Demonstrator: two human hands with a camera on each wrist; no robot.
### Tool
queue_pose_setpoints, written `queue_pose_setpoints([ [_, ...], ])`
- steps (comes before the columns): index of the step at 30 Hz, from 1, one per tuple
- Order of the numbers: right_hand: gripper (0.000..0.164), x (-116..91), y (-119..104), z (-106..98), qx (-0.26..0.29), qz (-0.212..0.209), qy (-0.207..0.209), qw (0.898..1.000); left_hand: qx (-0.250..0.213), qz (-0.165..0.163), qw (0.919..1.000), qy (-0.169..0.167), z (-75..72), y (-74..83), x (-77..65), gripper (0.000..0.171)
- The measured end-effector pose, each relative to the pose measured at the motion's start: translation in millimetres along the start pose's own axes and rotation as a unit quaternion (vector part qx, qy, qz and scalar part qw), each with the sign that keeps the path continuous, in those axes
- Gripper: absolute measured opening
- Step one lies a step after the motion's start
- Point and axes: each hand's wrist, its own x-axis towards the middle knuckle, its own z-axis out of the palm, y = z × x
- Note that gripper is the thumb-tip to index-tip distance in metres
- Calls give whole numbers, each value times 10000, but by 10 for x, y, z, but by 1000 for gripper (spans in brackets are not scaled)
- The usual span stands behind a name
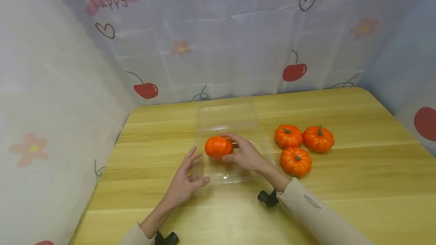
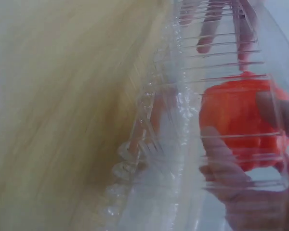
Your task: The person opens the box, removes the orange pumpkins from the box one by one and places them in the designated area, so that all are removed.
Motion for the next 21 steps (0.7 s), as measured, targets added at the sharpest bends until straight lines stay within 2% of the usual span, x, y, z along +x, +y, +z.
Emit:
queue_pose_setpoints([
  [6, 67, -79, 0, -32, 83, -193, -46, 9998, -14, -3, 10000, 11, -6, -3, -2, 83],
  [12, 65, -165, -31, -72, 142, -209, 144, 9996, -68, -46, 10000, -19, -5, 1, 14, 89],
  [21, 63, -277, -56, -145, 372, -205, 138, 9990, -40, -33, 10000, -38, 2, 25, 12, 88],
])
